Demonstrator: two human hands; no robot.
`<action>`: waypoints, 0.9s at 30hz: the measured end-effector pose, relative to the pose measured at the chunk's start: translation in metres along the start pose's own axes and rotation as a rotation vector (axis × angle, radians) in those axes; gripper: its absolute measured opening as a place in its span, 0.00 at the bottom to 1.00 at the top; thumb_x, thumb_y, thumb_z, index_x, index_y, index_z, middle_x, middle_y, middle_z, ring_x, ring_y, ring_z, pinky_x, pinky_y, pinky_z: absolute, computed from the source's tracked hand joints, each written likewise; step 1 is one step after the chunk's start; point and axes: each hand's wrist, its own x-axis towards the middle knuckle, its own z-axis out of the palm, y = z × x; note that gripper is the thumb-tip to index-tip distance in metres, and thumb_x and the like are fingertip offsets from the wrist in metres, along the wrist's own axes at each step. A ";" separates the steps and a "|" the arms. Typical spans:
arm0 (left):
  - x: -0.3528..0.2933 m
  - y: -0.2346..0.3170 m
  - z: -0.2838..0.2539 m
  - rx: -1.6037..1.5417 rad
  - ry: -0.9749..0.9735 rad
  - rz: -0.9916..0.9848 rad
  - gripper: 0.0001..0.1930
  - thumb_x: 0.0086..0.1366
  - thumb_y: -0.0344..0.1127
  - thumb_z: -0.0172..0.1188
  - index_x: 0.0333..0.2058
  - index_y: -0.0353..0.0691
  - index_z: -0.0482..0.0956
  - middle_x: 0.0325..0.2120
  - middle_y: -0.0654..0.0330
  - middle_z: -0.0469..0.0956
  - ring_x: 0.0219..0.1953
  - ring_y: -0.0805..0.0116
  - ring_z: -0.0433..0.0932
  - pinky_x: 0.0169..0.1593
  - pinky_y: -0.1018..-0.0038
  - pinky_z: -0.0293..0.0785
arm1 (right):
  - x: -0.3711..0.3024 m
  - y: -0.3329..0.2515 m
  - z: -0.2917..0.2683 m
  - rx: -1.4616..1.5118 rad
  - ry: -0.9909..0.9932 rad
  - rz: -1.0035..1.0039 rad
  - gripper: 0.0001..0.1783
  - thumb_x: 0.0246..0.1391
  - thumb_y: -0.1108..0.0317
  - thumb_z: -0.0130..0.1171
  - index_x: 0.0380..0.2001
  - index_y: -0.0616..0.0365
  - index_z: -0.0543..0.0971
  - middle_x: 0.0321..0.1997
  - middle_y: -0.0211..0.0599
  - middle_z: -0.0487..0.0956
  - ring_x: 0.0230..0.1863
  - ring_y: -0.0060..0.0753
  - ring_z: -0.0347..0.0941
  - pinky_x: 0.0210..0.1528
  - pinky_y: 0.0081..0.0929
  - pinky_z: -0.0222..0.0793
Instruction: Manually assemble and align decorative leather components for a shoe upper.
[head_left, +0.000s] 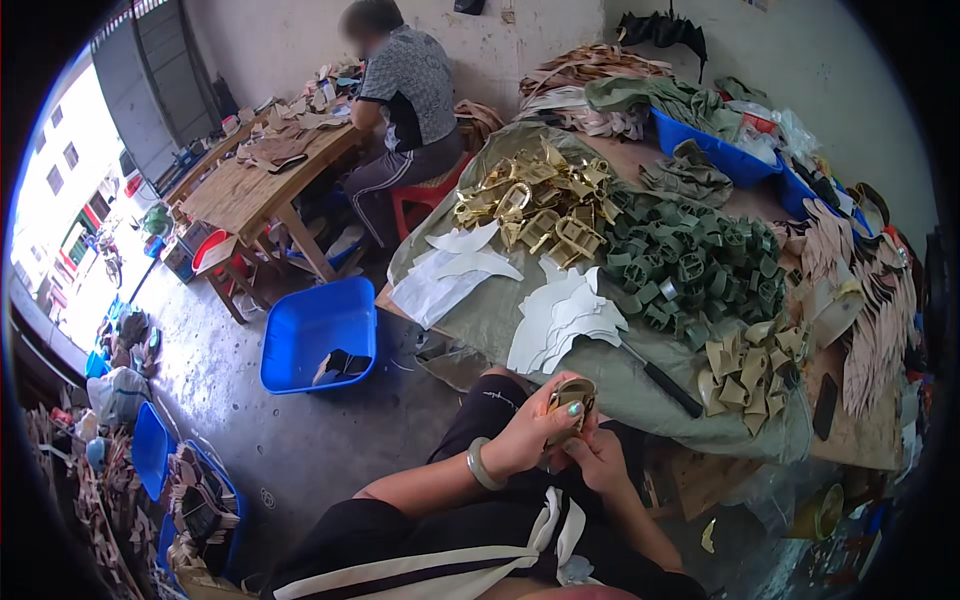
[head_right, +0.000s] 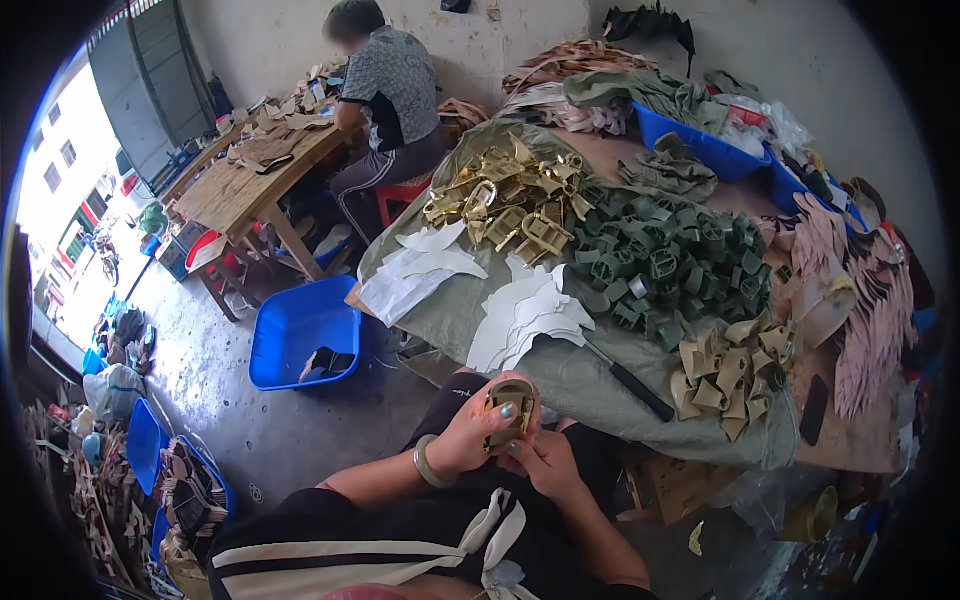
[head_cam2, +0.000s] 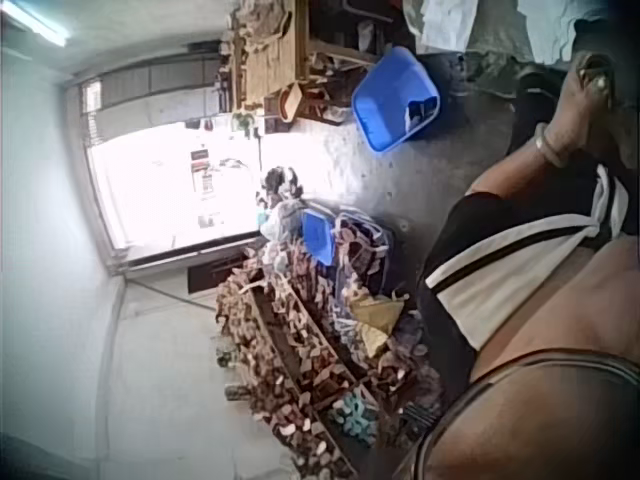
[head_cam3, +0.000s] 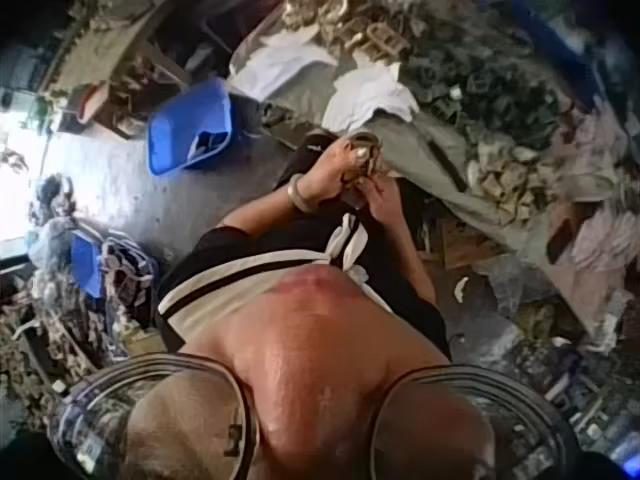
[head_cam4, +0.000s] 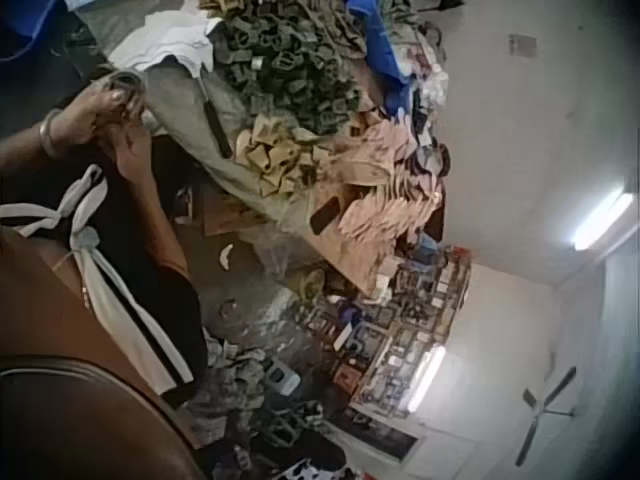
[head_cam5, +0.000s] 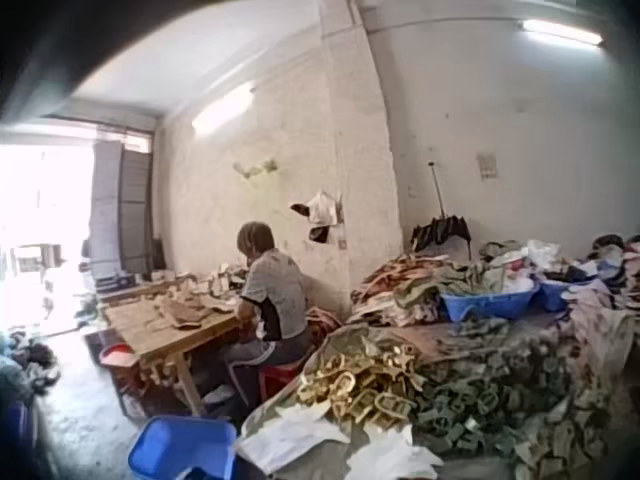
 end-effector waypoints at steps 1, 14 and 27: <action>0.001 0.001 0.000 0.014 -0.018 0.005 0.21 0.63 0.49 0.54 0.44 0.40 0.61 0.30 0.61 0.70 0.29 0.77 0.70 0.27 0.83 0.69 | 0.000 -0.002 -0.001 -0.047 -0.011 -0.029 0.15 0.61 0.65 0.48 0.27 0.63 0.78 0.22 0.33 0.78 0.22 0.21 0.73 0.26 0.18 0.69; -0.004 -0.015 0.006 0.034 -0.014 -0.099 0.22 0.60 0.48 0.56 0.45 0.40 0.62 0.31 0.57 0.72 0.30 0.71 0.74 0.32 0.78 0.72 | -0.025 -0.005 0.002 -0.203 0.122 0.047 0.15 0.60 0.65 0.48 0.27 0.64 0.79 0.22 0.35 0.79 0.23 0.23 0.75 0.28 0.19 0.71; -0.004 -0.030 0.019 0.058 0.048 -0.146 0.33 0.57 0.43 0.58 0.56 0.35 0.57 0.28 0.59 0.70 0.27 0.71 0.71 0.24 0.78 0.70 | -0.027 0.016 -0.001 -0.255 0.211 -0.030 0.22 0.61 0.58 0.47 0.19 0.61 0.77 0.15 0.34 0.75 0.18 0.28 0.73 0.22 0.24 0.67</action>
